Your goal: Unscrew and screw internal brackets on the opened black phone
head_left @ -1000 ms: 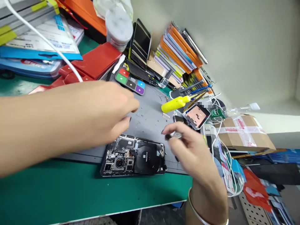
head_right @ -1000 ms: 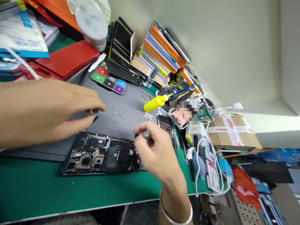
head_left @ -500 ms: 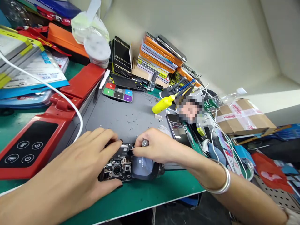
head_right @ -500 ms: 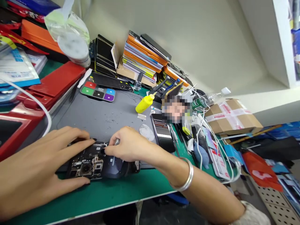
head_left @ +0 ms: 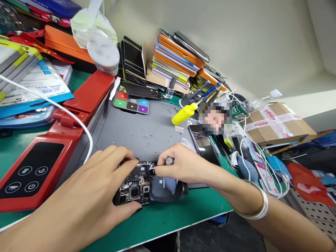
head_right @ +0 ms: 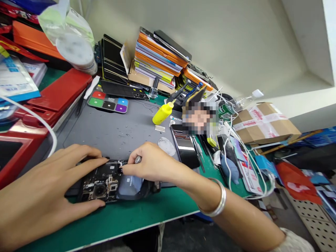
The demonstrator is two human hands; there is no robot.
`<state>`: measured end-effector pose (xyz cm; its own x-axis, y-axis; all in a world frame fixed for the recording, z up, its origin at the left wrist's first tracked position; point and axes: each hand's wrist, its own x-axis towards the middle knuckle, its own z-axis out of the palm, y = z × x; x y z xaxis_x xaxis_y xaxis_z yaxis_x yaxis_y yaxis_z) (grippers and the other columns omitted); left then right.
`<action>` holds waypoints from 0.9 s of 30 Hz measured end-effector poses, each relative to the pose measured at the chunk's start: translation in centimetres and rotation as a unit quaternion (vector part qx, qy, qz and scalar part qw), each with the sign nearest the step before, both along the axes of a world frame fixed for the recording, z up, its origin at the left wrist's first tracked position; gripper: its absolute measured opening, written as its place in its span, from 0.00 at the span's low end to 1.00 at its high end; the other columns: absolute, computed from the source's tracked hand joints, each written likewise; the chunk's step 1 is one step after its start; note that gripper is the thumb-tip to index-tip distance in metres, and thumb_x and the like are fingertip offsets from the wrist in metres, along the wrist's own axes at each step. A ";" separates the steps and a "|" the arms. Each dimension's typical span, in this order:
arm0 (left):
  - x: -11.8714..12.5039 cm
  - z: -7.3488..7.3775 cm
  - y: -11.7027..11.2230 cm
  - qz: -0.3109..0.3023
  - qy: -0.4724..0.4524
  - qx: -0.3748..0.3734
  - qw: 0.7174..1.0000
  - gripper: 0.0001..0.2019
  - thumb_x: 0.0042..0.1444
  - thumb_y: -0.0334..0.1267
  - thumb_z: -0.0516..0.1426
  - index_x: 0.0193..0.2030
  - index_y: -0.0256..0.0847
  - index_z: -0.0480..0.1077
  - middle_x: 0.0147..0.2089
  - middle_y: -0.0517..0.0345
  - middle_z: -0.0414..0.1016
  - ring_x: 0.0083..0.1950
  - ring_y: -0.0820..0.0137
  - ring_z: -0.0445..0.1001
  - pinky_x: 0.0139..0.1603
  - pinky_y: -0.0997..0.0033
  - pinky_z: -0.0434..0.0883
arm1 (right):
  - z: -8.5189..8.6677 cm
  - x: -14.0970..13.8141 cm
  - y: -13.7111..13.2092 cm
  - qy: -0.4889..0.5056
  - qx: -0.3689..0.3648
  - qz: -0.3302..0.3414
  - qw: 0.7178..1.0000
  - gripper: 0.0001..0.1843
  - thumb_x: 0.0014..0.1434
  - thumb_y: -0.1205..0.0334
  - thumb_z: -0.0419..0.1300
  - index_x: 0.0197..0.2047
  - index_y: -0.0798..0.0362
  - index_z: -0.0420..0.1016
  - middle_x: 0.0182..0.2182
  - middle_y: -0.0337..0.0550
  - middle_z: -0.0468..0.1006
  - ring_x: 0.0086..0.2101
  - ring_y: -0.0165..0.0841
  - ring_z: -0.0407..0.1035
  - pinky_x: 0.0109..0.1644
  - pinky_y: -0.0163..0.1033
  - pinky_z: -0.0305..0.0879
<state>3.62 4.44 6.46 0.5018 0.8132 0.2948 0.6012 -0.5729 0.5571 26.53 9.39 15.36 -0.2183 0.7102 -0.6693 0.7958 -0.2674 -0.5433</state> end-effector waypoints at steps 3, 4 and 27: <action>0.4 0.2 -0.1 -0.001 -0.008 -0.018 1.000 0.19 0.57 0.54 0.66 0.53 0.54 0.79 0.49 0.53 0.81 0.55 0.49 0.79 0.51 0.51 0.82 | 1.0 0.7 -0.3 0.030 -0.004 -0.016 0.999 0.09 0.54 0.69 0.68 0.24 0.52 0.78 0.18 0.28 0.68 0.22 0.23 0.57 0.25 0.33 0.51; 0.6 0.3 -0.1 -0.004 -0.011 -0.019 1.000 0.19 0.58 0.56 0.66 0.53 0.54 0.79 0.48 0.52 0.81 0.57 0.48 0.78 0.53 0.50 0.82 | 1.2 0.9 -0.4 0.048 -0.011 -0.028 0.998 0.08 0.55 0.68 0.68 0.25 0.51 0.79 0.18 0.28 0.69 0.22 0.23 0.58 0.25 0.32 0.52; 0.4 1.6 -1.5 0.199 -0.038 -0.229 0.952 0.19 0.62 0.64 0.54 0.32 0.56 0.75 0.31 0.64 0.80 0.30 0.58 0.80 0.26 0.60 0.79 | -2.7 5.6 -6.6 0.384 0.166 -0.376 0.827 0.31 0.45 0.32 0.82 0.24 0.53 0.83 0.16 0.36 0.73 0.14 0.26 0.66 0.13 0.29 0.58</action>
<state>4.03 2.95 8.02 0.1193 0.9863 -0.1138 0.6677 0.0051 0.7444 32.11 2.75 12.63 0.0987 0.9554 -0.2784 -0.1415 -0.2634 -0.9542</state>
